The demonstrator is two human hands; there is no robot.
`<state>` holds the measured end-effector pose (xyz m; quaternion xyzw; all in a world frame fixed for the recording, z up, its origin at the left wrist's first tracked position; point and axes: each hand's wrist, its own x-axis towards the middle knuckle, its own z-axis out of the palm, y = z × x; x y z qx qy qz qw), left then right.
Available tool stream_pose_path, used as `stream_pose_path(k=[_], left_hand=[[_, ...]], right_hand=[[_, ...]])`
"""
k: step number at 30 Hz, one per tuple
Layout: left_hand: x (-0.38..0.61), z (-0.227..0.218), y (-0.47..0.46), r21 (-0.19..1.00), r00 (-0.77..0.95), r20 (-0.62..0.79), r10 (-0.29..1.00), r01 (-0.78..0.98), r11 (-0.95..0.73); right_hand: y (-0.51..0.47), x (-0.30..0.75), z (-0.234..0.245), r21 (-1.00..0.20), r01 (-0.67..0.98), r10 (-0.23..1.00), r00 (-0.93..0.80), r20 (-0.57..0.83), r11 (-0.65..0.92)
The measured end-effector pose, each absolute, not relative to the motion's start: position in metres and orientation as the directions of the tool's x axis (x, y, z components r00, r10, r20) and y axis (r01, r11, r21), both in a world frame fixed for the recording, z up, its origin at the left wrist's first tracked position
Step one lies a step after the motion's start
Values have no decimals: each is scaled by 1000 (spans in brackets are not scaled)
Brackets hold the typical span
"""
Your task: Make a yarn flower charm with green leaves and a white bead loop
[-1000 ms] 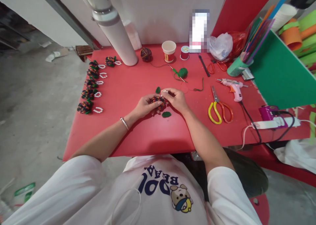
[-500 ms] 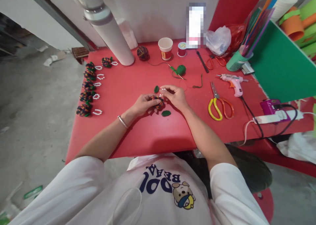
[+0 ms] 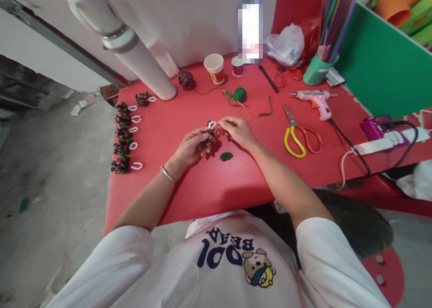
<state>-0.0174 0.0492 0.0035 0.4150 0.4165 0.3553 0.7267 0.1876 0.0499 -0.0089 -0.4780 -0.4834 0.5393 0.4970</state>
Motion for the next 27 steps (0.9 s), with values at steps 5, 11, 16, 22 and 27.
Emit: stream_pose_path(k=[5, 11, 16, 22, 27], left_hand=[[-15, 5, 47, 894, 434, -283, 855, -204, 400], [-15, 5, 48, 894, 433, -273, 859, -216, 393], [-15, 6, 48, 902, 445, -276, 852, -187, 390], [-18, 7, 53, 856, 423, -361, 831, -203, 475], [-16, 9, 55, 741, 439, -452, 777, -300, 601]], right_hand=[[44, 185, -2, -998, 12, 987, -147, -66, -65], [46, 185, -6, -992, 26, 993, -20, 119, 120], [45, 184, -8, -950, 150, 960, -98, 261, 273], [44, 182, -10, -908, 258, 944, -69, 324, 331], [42, 180, -9, -871, 326, 927, -61, 369, 368]])
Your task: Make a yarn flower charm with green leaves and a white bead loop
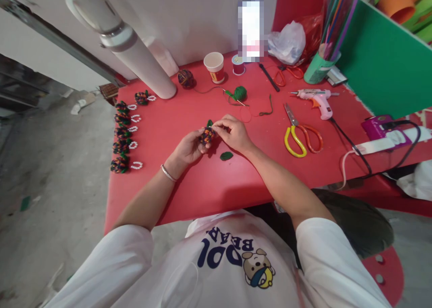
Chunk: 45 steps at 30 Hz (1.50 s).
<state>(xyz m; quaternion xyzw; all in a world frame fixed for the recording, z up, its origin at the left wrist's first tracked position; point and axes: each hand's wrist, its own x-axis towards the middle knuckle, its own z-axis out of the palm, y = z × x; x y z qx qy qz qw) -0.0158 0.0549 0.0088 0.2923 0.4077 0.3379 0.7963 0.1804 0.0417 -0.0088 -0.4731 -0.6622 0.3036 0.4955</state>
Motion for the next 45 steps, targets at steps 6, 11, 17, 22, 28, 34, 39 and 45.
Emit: stream_pose_path(k=[6, 11, 17, 22, 28, 34, 39, 45], left_hand=[[-11, 15, 50, 685, 415, -432, 801, -427, 590], [-14, 8, 50, 707, 427, -380, 821, -438, 555], [-15, -2, 47, 786, 426, -272, 863, -419, 455], [-9, -3, 41, 850, 416, -213, 884, -368, 378], [-5, -2, 38, 881, 429, -226, 874, -293, 372], [-6, 0, 41, 865, 448, -273, 851, -273, 421], [-4, -1, 40, 856, 448, -275, 851, -288, 428], [-5, 2, 43, 828, 403, -298, 865, -341, 444]], right_hand=[[42, 181, -12, -858, 342, 921, -77, 382, 384], [41, 179, -17, -825, 361, 900, -162, 404, 435], [40, 184, -14, -897, 316, 951, -114, 287, 309], [40, 185, -7, -921, 306, 970, -77, 228, 241], [39, 180, -5, -957, 206, 973, -154, 173, 203], [45, 179, -10, -994, 21, 987, -128, 100, 103], [44, 178, -5, -994, -104, 991, -135, -17, -31], [46, 181, -8, -996, -63, 987, -147, -58, -68]])
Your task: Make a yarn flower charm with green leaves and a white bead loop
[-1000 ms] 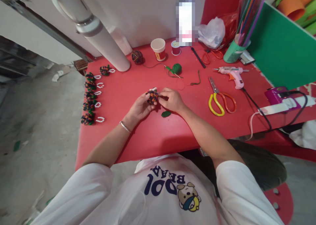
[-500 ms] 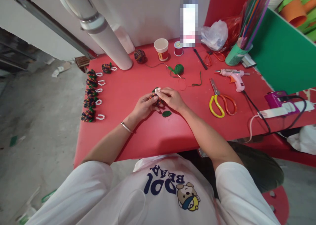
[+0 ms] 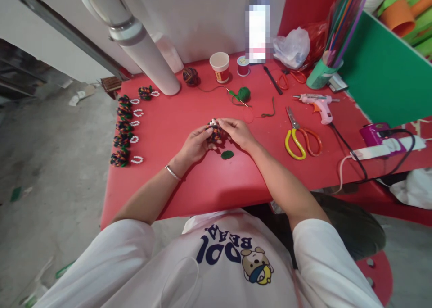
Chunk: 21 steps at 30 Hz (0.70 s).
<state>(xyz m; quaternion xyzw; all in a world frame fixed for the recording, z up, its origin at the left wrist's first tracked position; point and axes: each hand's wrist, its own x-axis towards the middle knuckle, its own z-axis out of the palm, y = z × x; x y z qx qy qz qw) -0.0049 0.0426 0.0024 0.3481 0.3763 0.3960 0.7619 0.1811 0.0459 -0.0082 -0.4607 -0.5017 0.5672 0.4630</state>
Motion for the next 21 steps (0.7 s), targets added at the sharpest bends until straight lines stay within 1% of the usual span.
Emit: stream_pose_path(k=[1, 3, 6, 8, 11, 13, 15, 17, 21], left_hand=[[-5, 4, 44, 819, 385, -306, 871, -359, 447], [-5, 5, 45, 801, 347, -324, 880, -395, 450], [-5, 5, 47, 785, 318, -344, 884, -419, 456], [-6, 4, 47, 780, 321, -344, 882, -425, 459], [-8, 0, 47, 772, 338, -317, 886, -450, 448], [-9, -2, 47, 770, 355, -287, 889, -467, 435], [-9, -4, 47, 767, 374, -258, 891, -482, 424], [-9, -5, 47, 762, 387, -237, 891, -495, 418], [-8, -5, 46, 768, 394, -230, 890, -487, 415]], right_hand=[[47, 183, -9, -998, -31, 989, -138, -47, -52], [47, 187, -8, -997, 76, 991, -134, 18, 28], [45, 198, 0, -952, 255, 972, -202, 118, 168], [43, 206, 7, -935, 300, 954, -281, 101, 188], [41, 216, 14, -929, 340, 915, -404, -1, 149], [41, 218, 14, -897, 417, 874, -479, -80, 147], [39, 219, 15, -847, 498, 833, -537, -131, 188], [36, 217, 18, -791, 549, 803, -582, -128, 272], [25, 210, 25, -675, 600, 778, -625, -60, 430]])
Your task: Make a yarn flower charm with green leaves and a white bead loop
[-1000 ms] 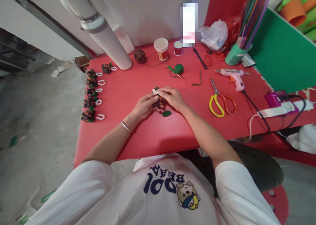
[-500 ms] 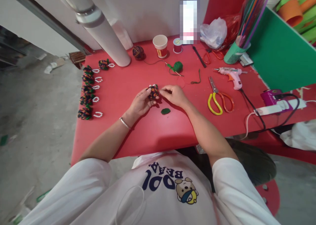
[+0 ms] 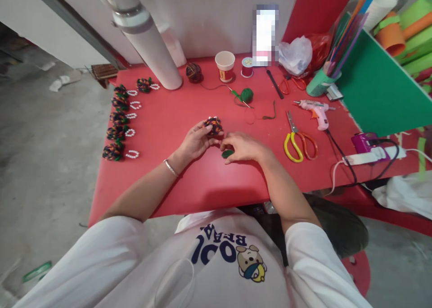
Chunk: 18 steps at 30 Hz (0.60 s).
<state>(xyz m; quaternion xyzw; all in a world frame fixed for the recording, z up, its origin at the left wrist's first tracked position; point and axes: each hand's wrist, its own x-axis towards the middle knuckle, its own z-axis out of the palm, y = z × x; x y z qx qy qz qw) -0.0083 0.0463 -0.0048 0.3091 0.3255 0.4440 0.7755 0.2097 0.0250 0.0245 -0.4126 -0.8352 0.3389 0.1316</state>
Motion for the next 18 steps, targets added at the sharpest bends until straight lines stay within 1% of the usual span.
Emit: stream_pose_path(k=[3, 5, 7, 10, 13, 16, 18], left_hand=[[-8, -4, 46, 789, 390, -252, 885, -447, 422], [-8, -3, 46, 803, 390, -258, 884, -422, 421], [-8, -2, 46, 816, 391, -249, 886, -408, 410], [-6, -1, 46, 833, 388, -227, 893, -399, 385], [-3, 0, 44, 853, 364, -226, 904, -374, 364], [-1, 1, 42, 871, 343, -230, 911, -345, 350], [0, 2, 41, 878, 349, -217, 912, -338, 339]], right_hand=[[21, 205, 24, -645, 601, 754, -654, -58, 472], [22, 203, 22, -673, 587, 756, -651, -62, 450], [26, 204, 19, -735, 570, 792, -606, -74, 367], [32, 208, 15, -843, 487, 829, -552, -93, 230], [35, 214, 15, -896, 400, 863, -503, -41, 191], [35, 218, 18, -951, 303, 900, -430, -73, 68], [36, 218, 20, -971, 238, 923, -378, -76, 18]])
